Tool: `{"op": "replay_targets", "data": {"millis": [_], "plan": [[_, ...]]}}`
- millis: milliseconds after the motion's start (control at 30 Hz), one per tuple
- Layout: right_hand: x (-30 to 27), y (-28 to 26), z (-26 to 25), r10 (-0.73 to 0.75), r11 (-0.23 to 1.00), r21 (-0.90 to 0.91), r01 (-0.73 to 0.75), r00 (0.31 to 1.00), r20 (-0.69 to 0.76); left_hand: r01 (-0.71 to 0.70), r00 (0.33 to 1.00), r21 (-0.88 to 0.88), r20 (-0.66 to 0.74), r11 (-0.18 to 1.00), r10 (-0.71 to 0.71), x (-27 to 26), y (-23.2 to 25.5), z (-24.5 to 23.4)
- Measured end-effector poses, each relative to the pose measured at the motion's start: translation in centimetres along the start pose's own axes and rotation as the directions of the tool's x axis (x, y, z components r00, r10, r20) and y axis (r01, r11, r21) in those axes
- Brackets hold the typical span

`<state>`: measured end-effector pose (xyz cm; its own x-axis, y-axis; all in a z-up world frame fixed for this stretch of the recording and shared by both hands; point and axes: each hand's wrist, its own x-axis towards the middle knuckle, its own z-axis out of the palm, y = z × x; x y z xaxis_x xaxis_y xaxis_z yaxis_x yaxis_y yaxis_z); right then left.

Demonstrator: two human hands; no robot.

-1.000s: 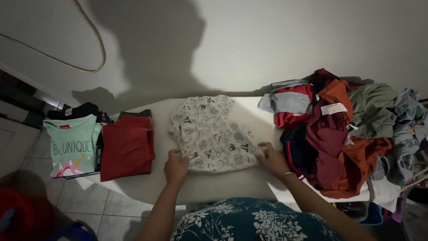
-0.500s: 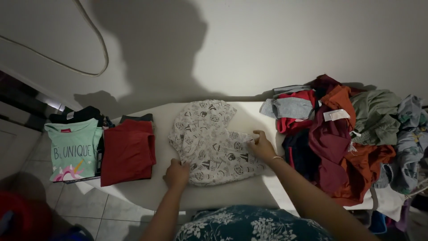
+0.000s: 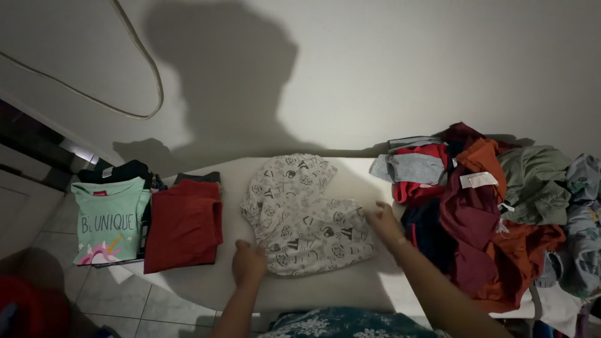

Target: The person folds several garments on a white table, including a patterned white shirt, a dark blue t-shirt with red trim, and a pink shirt. Each item is smoothed, folded into a compact rectangle, and placed on a growing stack to the left.

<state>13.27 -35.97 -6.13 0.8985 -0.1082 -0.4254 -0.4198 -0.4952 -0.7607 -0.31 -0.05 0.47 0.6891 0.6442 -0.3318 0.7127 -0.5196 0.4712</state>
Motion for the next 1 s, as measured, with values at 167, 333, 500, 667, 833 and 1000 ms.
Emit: {"op": "replay_targets", "data": {"millis": [167, 333, 500, 667, 833, 1000], "plan": [[-6.8, 2.1, -1.6, -0.114, 0.976, -0.163, 0.146, 0.975, 0.191, -0.095, 0.972, -0.272, 0.182, 0.957, 0.148, -3.8, -0.8, -2.0], [-8.8, 2.0, -0.2, -0.498, 0.862, 0.190, 0.470, 0.856, 0.141, -0.494, 0.851, -0.149, 0.118, 0.857, 0.511, -5.3, -1.5, -2.3], [-7.4, 1.7, -0.7, -0.550, 0.723, -0.311, 0.617, 0.787, 0.281, -0.627, 0.778, 0.140, 0.161, 0.767, 0.607, -3.1, -1.1, -2.3], [-5.0, -1.9, -4.5, -0.445, 0.712, -0.447, 0.541, 0.841, 0.309, -0.595, 0.804, 0.061, 0.077, 0.802, 0.590, -0.8, 1.8, -3.8], [-6.6, -3.7, -6.0, -0.405, 0.807, -0.245, 0.537, 0.806, 0.431, -0.344, 0.915, -0.363, 0.080, 0.866, 0.396, -1.0, 4.8, -5.4], [-9.7, 0.1, -0.3, -0.566, 0.561, -0.527, 0.639, 0.760, 0.319, -0.116, 0.920, -0.483, 0.277, 0.868, 0.277, -2.1, 6.9, -6.6]]}}
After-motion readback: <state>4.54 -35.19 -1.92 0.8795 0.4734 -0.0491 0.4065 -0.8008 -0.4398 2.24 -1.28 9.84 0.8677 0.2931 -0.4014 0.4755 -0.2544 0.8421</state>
